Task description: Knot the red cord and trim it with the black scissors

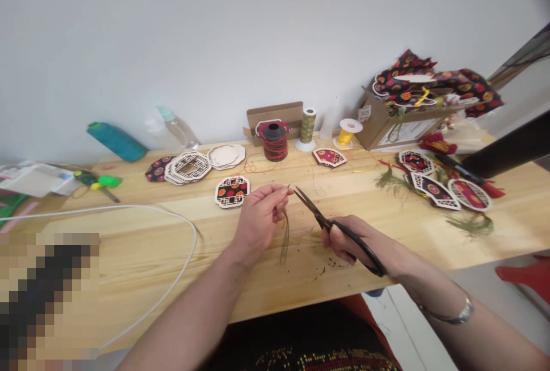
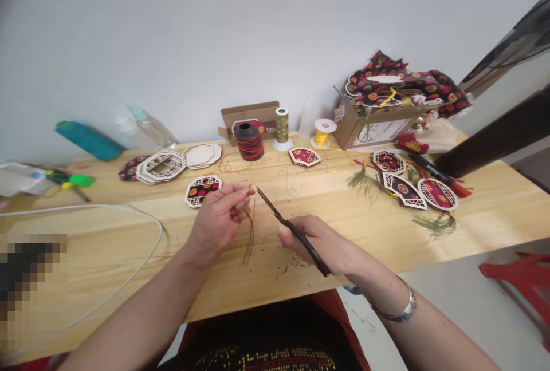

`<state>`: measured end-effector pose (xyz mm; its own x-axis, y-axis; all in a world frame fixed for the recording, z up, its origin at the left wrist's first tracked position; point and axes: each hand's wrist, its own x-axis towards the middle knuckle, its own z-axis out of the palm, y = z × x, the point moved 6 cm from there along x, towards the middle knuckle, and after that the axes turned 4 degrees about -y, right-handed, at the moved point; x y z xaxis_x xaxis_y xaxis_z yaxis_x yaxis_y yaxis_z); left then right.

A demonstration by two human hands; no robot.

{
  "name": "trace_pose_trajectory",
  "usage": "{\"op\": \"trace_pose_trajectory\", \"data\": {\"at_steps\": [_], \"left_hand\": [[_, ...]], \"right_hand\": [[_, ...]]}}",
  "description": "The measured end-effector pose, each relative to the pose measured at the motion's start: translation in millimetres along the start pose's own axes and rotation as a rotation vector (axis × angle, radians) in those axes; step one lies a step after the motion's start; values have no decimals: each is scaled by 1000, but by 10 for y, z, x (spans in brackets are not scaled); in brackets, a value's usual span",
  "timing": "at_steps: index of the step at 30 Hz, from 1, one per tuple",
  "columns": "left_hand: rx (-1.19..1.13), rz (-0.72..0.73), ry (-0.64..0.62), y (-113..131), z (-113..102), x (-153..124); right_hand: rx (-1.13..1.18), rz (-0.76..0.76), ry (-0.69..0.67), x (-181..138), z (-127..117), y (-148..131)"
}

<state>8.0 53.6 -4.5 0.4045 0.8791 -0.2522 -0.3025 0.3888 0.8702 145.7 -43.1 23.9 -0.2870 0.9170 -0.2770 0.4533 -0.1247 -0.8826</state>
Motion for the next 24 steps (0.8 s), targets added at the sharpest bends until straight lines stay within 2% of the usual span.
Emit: {"op": "trace_pose_trajectory", "data": {"at_steps": [11,24], "left_hand": [[32,-39,-53,-45,39,-17],[44,-26,-60,-45,32,-13]], "right_hand": [[175,38,74,76,-18,-71],[228,108,57,100,-1,-66]]}}
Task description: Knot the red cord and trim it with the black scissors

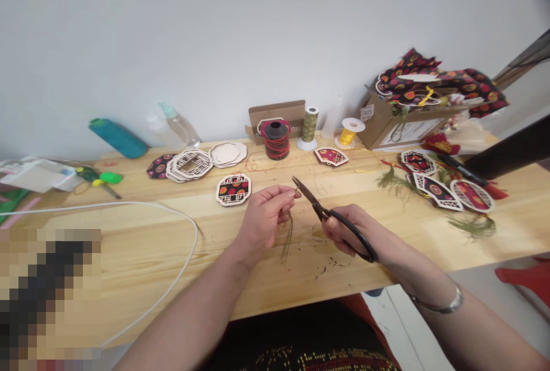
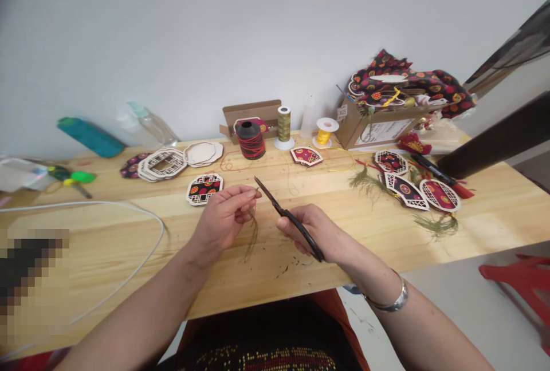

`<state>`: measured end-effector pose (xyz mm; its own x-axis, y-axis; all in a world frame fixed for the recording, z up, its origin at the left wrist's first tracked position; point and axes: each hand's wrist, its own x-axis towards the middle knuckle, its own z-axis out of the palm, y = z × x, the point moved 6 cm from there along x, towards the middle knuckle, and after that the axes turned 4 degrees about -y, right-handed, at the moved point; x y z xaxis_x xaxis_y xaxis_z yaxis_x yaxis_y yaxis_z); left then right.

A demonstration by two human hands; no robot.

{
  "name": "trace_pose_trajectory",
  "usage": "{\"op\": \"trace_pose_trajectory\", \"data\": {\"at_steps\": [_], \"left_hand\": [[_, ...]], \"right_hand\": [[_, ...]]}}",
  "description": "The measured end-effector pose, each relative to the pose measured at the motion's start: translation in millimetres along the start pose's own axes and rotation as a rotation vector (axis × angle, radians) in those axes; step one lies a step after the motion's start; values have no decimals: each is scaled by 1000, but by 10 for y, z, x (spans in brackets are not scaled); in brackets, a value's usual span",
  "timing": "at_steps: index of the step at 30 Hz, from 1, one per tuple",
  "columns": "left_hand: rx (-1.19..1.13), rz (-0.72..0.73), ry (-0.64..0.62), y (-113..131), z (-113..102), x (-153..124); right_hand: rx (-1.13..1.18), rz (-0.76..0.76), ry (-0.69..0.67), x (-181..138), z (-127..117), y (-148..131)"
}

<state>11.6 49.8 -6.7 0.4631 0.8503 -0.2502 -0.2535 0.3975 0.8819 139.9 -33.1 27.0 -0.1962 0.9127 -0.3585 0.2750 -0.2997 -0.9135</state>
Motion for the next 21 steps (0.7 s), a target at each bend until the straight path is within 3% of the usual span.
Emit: {"op": "trace_pose_trajectory", "data": {"at_steps": [8,13,21], "left_hand": [[-21,23,49,25,-31,24],[-66,91,156,85,-102,39],[-97,168,205,111,-161,53]], "right_hand": [[-5,-11,-15,9,-9,68],[-46,-57,-121,-6,20,104],[-479,-34,-398,-178,191,91]]}}
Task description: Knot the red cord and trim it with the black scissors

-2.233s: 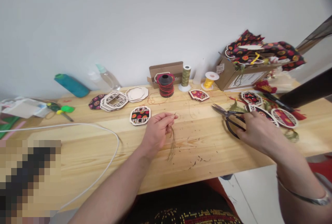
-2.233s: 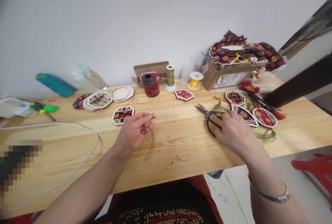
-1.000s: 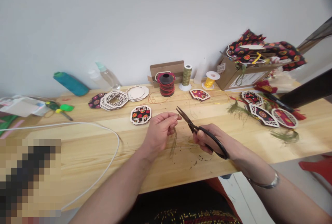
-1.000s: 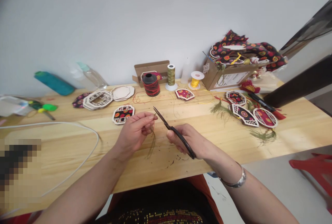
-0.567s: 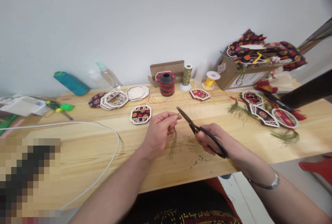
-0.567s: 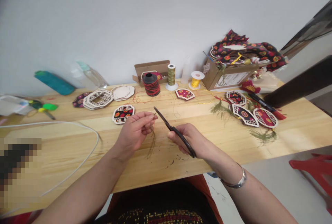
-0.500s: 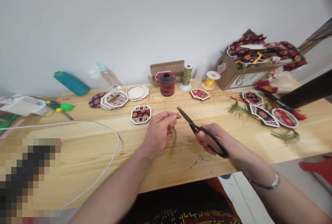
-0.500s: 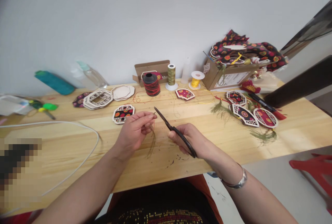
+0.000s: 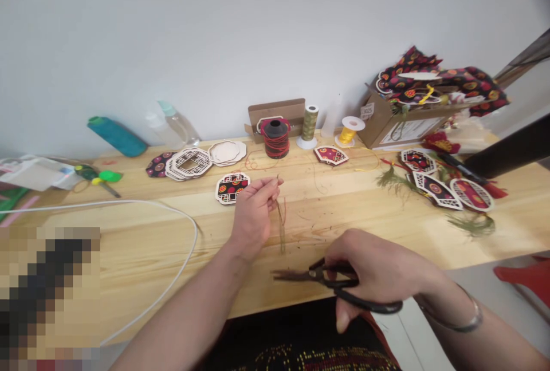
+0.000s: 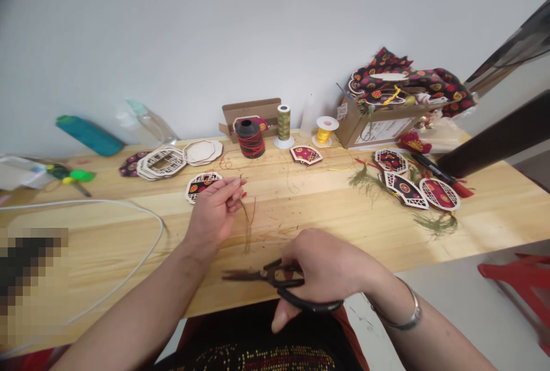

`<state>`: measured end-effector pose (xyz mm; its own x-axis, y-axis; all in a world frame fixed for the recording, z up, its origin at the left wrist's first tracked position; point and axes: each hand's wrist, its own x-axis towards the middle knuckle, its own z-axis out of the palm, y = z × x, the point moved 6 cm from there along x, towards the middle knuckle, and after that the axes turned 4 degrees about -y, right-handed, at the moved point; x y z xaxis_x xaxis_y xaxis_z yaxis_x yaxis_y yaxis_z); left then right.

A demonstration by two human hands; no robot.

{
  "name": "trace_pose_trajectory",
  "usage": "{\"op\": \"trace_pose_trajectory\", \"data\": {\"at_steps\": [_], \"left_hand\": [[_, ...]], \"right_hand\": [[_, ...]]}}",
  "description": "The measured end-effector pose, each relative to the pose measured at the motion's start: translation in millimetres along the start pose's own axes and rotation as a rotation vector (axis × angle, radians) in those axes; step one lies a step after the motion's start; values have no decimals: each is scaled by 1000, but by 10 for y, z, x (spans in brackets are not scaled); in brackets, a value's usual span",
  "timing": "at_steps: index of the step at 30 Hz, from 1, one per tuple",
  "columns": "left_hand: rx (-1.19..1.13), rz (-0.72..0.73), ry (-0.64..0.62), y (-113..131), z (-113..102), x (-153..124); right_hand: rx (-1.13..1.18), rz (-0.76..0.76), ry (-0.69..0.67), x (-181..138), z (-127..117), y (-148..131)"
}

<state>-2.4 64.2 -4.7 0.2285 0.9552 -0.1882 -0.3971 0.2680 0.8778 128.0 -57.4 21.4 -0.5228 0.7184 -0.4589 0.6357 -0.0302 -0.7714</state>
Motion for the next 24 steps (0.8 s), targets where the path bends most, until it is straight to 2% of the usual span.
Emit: {"op": "trace_pose_trajectory", "data": {"at_steps": [2,5,7,9,11,14,17,20,22,24], "left_hand": [[13,42,13,10,-16,10],[28,91,21,24,-22,15],[16,90,15,22,-11,12],[-7,62,-3,13,10,5],[-33,20,-30,-2,34,-5],[-61,-31,-53,-18,52,-25],[-67,-59,-74,-26,66,-48],[-65,-83,-112,-39,97,-64],[-59,-89,-133,-48,114,-64],[-54,-85,-139,-53,120,-54]], "right_hand": [[-87,-2,34,-71,-15,-42],[-210,119,290,-192,-245,81],[-350,325,539,-306,-504,274],[-510,583,708,-423,-736,479],[-592,777,744,-488,-883,659],[-623,899,703,-523,-969,851],[-667,877,674,-530,-966,919],[-791,774,645,-469,-959,812],[-885,594,663,-341,-973,593],[-882,272,682,-129,-966,290]]}}
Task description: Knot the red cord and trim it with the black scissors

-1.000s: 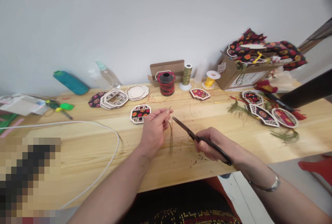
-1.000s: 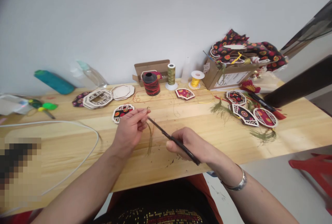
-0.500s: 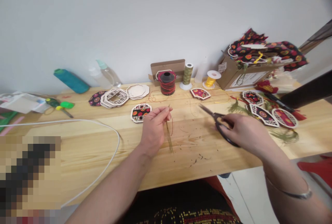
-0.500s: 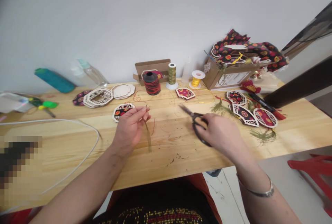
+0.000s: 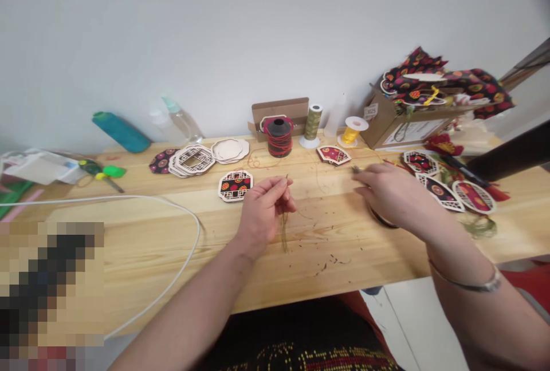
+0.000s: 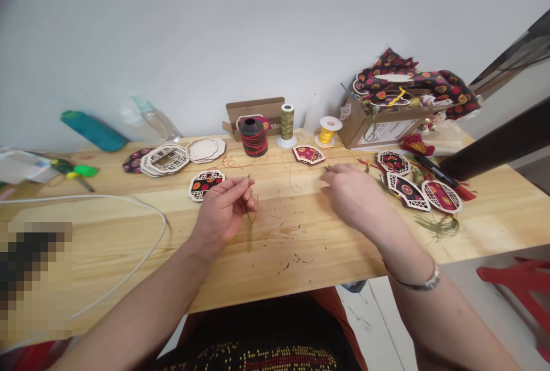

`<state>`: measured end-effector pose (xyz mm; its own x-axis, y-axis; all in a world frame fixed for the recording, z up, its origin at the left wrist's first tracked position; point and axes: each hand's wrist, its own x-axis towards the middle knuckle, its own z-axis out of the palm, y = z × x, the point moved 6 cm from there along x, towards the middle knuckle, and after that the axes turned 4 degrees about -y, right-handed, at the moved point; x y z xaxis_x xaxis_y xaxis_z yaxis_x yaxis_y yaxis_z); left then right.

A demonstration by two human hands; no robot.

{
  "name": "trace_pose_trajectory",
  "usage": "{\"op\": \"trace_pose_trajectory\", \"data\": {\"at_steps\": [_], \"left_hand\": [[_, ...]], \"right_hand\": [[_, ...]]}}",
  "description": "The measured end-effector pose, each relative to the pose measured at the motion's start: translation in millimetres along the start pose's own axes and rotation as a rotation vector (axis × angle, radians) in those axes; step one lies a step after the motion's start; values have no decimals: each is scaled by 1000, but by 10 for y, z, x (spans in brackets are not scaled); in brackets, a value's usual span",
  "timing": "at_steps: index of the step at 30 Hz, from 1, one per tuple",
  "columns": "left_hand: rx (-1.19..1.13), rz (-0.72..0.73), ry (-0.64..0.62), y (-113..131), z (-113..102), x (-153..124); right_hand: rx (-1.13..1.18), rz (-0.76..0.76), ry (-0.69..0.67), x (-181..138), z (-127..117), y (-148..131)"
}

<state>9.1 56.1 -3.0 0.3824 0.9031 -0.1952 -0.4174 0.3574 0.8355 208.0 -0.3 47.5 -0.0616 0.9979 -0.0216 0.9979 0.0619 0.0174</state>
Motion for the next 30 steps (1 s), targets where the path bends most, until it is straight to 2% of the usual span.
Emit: {"op": "trace_pose_trajectory", "data": {"at_steps": [2,4,7,12,17,19,22,24,26,30], "left_hand": [[5,19,10,7,-7,16],[9,40,14,21,-10,28],[9,45,-5,30,4,29],[1,14,-3,15,14,16],[-1,0,12,-12,-3,21],[6,-9,24,-25,-15,19],[18,-24,37,-44,-22,11],[17,-43,41,-63,-21,7],[12,-78,53,-90,-25,5],[-22,-143,67,-131,-35,8]], "right_hand": [[190,-244,37,188,-66,-308],[308,-444,-6,361,-31,-580],[365,-544,-91,547,140,-802],[426,-506,-109,591,337,-852],[492,-492,-32,593,337,-794],[596,-372,19,643,306,-693],[768,-77,97,687,279,-491],[849,33,184,657,242,-423],[854,48,298,590,182,-428],[618,-109,454,412,74,-640]]}}
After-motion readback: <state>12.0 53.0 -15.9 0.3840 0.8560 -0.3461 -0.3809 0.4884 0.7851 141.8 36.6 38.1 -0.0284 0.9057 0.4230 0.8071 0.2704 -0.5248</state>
